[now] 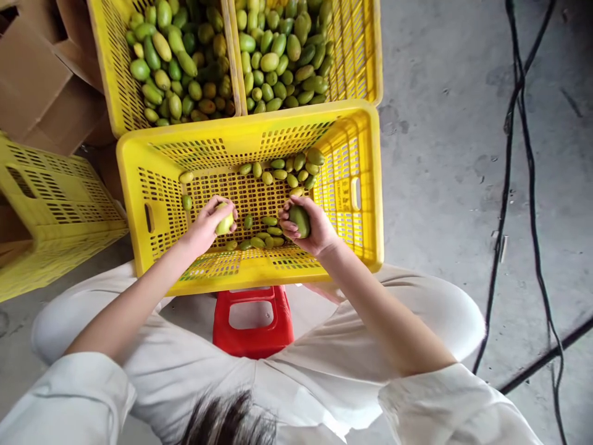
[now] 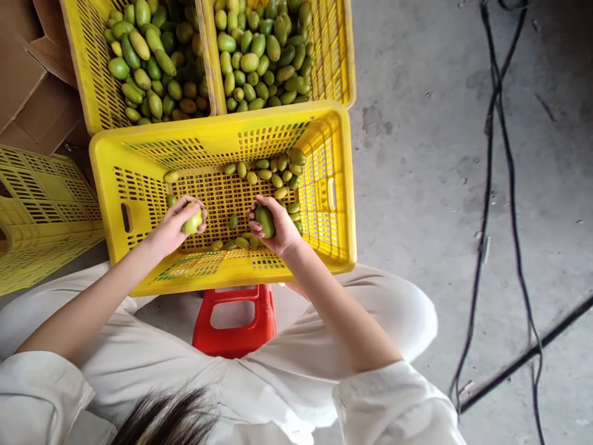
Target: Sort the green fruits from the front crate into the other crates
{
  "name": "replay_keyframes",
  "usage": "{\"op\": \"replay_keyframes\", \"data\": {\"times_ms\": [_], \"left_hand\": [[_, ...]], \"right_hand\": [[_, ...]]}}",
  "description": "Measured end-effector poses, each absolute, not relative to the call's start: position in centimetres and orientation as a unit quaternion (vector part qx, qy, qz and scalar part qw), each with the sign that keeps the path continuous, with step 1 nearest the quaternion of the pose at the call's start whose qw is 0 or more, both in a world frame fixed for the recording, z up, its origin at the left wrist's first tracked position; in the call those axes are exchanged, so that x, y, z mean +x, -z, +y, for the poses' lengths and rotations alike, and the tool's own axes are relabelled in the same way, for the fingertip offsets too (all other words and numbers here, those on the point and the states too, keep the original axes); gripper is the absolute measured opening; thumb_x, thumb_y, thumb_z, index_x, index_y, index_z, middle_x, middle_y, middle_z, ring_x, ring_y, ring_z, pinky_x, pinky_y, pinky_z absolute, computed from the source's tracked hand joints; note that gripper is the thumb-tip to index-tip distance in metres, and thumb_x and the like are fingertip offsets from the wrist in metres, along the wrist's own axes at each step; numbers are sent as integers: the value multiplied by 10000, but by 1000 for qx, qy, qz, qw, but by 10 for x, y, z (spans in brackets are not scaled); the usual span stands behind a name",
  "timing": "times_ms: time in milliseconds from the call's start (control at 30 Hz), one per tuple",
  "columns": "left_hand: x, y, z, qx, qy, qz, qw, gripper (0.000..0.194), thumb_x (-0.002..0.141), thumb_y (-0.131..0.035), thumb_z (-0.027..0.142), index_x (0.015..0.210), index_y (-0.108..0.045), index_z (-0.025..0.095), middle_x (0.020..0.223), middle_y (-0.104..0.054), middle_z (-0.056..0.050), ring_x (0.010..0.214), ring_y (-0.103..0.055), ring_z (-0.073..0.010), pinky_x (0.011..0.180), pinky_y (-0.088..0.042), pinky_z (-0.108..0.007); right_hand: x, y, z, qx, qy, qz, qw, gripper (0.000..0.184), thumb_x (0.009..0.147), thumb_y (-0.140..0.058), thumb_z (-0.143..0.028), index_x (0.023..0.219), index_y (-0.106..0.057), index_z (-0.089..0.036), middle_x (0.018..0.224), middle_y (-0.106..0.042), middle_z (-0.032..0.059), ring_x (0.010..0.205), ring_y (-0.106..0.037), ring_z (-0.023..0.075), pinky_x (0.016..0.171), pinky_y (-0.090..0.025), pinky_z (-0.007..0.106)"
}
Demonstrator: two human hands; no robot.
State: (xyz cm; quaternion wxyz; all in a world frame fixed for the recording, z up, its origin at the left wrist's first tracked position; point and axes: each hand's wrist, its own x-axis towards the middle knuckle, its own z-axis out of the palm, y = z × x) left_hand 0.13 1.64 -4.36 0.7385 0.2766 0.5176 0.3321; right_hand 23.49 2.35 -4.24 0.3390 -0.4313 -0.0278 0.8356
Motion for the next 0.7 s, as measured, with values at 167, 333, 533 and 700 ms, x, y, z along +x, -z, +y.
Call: {"op": "replay_keyframes", "data": {"times_ms": [167, 333, 533, 700], "left_hand": [[12, 53, -3, 442, -206, 533, 691, 177, 868, -655, 370, 922, -604, 209, 732, -571, 30, 616, -562, -93, 583, -466, -215], [8, 49, 4, 393, -217, 536, 715, 373, 835, -700, 345, 1189, -629, 249, 871, -646, -6, 708, -621, -108, 662, -517, -225], [-5, 31, 29, 258, -333, 491, 763, 316, 750, -771, 387, 956, -678, 166, 922, -692, -66, 770, -677, -172, 659, -575, -297], [5, 30, 19, 283, -330, 501, 748, 317, 729, -795, 371, 659, -557, 173, 572, -570, 25, 452, -538, -98, 405, -422, -215]], "right_hand": [[219, 57, 7, -530, -802, -115, 251, 316, 783, -737, -425, 690, -554, -183, 603, -568, -12, 425, -495, 88, 320, -327, 190], [222, 49, 11, -502, -806, -117, 291, 225, 819, -693, -412, 880, -657, -199, 721, -625, -13, 589, -600, 113, 514, -520, 224], [242, 37, 32, -438, -790, -85, 422, 264, 770, -727, -232, 1011, -620, -245, 838, -668, -30, 737, -646, 132, 661, -565, 268], [236, 44, 22, -443, -815, -69, 367, 312, 777, -757, -375, 691, -511, -203, 624, -552, -40, 479, -484, 79, 396, -388, 195]]}}
